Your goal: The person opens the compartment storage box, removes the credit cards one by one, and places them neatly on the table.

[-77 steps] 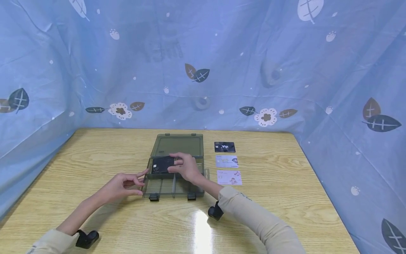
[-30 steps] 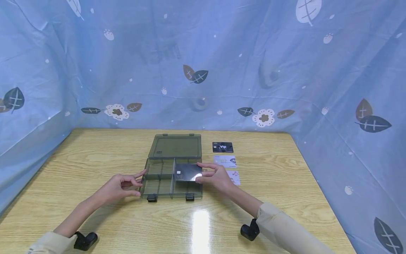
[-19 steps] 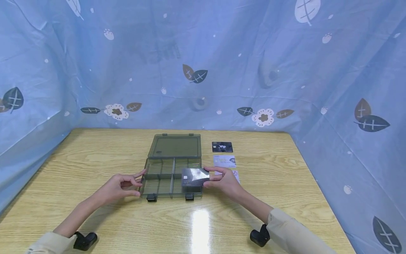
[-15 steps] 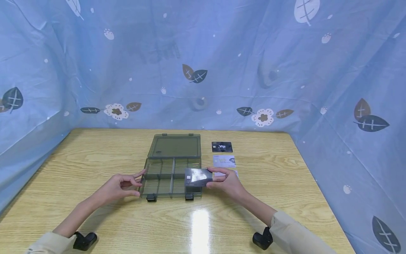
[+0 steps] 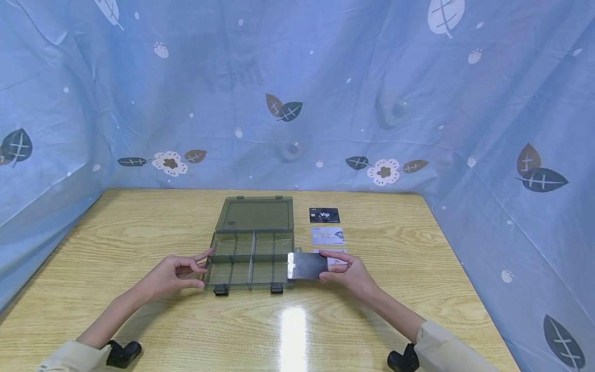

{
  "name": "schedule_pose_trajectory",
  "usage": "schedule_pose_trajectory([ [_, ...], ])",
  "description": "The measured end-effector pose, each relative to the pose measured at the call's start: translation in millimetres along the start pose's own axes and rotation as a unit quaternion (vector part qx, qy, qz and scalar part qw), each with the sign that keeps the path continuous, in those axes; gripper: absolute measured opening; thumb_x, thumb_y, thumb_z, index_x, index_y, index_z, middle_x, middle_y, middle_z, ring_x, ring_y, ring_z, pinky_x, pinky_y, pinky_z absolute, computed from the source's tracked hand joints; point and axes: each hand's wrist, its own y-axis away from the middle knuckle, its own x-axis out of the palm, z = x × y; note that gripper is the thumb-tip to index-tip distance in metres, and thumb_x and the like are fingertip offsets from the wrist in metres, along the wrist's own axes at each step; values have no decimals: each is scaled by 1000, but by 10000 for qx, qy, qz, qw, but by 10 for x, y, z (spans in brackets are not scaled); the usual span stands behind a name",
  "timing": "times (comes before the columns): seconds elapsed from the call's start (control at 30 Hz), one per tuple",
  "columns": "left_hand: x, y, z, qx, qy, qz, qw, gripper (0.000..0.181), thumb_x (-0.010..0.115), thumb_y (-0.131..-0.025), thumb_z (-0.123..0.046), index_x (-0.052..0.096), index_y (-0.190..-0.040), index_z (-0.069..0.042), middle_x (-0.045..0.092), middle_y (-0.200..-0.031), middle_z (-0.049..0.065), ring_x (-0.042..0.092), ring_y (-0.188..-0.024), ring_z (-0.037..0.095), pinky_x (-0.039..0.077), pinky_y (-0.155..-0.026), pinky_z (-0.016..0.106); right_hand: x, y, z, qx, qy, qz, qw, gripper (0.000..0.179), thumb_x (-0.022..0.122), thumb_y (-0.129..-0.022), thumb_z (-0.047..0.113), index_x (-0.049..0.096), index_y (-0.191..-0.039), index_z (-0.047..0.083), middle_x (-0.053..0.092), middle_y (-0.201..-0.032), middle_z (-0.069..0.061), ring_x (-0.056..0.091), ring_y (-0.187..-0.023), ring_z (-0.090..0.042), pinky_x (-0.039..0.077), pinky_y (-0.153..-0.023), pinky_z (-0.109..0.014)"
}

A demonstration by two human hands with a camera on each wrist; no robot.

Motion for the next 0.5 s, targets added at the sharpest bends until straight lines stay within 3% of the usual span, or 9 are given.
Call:
schedule_pose_trajectory([
  [0.27,0,2,10,-5,-37,7,10000,20,79,-77,-14,68,-90,-3,35,-147,23,64,-108,26,54,-88,34,-149,124,-83,-5,-206,116,9997,64,71,-85,0,39,-141,-8,74,-94,-10,69,-95,-16,55,-85,-25],
  [0.5,3,2,19,-63,-8,-8,10000,21,79,-77,-15,68,-91,-3,35,-147,22,64,-108,24,54,-88,32,-269,220,-159,101,-140,105,9998,59,71,-86,3,48,-140,6,72,-100,-13,67,-101,-15,55,-86,-24],
])
